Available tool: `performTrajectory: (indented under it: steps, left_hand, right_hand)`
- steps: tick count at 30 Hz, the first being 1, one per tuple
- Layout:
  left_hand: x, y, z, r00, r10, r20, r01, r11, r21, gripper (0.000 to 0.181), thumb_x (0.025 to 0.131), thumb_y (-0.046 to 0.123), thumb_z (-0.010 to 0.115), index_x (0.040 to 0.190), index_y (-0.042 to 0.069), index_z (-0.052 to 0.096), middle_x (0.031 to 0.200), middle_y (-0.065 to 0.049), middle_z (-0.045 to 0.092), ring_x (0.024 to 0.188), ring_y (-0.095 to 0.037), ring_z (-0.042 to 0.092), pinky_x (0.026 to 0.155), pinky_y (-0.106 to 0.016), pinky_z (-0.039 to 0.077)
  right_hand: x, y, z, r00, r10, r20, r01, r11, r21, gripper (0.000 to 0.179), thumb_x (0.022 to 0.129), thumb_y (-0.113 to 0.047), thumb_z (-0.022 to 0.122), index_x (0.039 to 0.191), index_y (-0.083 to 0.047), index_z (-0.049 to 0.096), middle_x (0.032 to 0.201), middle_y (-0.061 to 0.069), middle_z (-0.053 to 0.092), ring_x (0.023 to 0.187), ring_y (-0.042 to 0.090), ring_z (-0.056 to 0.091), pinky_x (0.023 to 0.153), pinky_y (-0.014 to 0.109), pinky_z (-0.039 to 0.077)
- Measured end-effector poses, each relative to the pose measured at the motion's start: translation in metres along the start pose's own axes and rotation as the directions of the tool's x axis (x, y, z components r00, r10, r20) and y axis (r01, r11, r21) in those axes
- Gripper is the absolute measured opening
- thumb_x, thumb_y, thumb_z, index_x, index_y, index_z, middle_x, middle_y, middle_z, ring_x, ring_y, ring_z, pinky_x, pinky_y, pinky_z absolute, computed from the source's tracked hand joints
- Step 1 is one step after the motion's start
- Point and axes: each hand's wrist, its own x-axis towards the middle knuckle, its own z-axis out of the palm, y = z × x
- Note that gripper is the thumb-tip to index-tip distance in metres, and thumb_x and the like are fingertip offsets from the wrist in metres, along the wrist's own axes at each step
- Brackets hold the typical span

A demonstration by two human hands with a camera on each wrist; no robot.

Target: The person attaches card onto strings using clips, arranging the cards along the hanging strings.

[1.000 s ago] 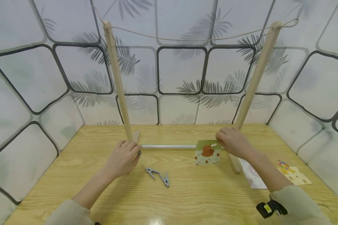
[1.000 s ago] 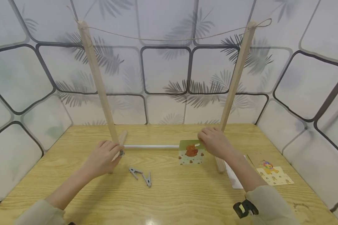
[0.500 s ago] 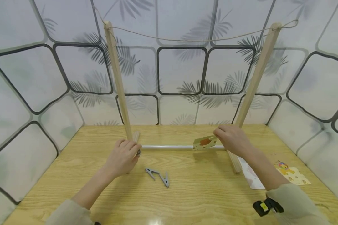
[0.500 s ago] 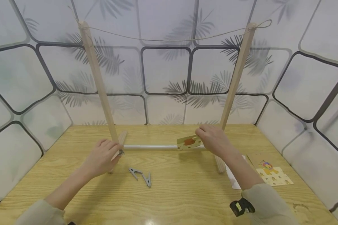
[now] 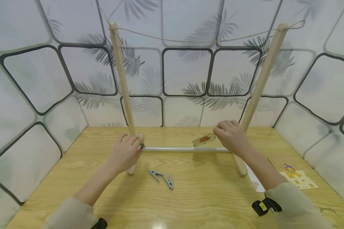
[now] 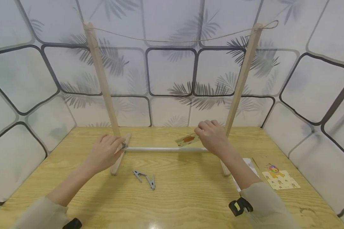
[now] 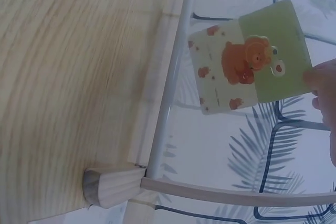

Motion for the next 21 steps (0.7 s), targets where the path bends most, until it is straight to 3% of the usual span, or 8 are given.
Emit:
performTrajectory:
  steps: [8,13,21]
  left_hand:
    - [0.014,-0.002,-0.003,0.999,-0.021,-0.035,0.022,1.0,0.021,0.042,0.06,0.007,0.083,0.095,-0.001,0.063,0.087,-0.013,0.064,0.073,-0.03,0.06,0.079,-0.05,0.045]
    - [0.023,-0.003,-0.007,0.999,-0.032,-0.04,0.033,0.999,0.023,0.039,0.063,0.008,0.082,0.095,-0.001,0.063,0.089,-0.013,0.063,0.076,-0.031,0.06,0.08,-0.049,0.044]
    - [0.042,-0.009,-0.018,0.994,-0.058,-0.095,0.058,0.998,-0.002,0.037,0.064,0.004,0.08,0.096,-0.003,0.063,0.089,-0.015,0.063,0.081,-0.033,0.058,0.077,-0.048,0.042]
  right_hand:
    - [0.013,-0.002,0.003,0.997,-0.016,-0.079,0.009,0.996,-0.091,0.016,0.086,-0.006,0.052,0.074,-0.007,0.062,0.076,0.01,0.057,0.073,0.029,0.053,0.065,0.042,0.04]
    - [0.019,-0.002,0.004,0.99,0.009,-0.137,-0.023,0.995,-0.098,0.016,0.086,-0.004,0.054,0.074,-0.005,0.064,0.074,0.01,0.058,0.07,0.03,0.054,0.064,0.043,0.039]
    - [0.026,-0.002,0.005,0.987,0.064,-0.144,-0.079,0.991,-0.105,0.009,0.083,-0.007,0.06,0.076,-0.006,0.066,0.076,0.009,0.06,0.072,0.029,0.055,0.066,0.042,0.039]
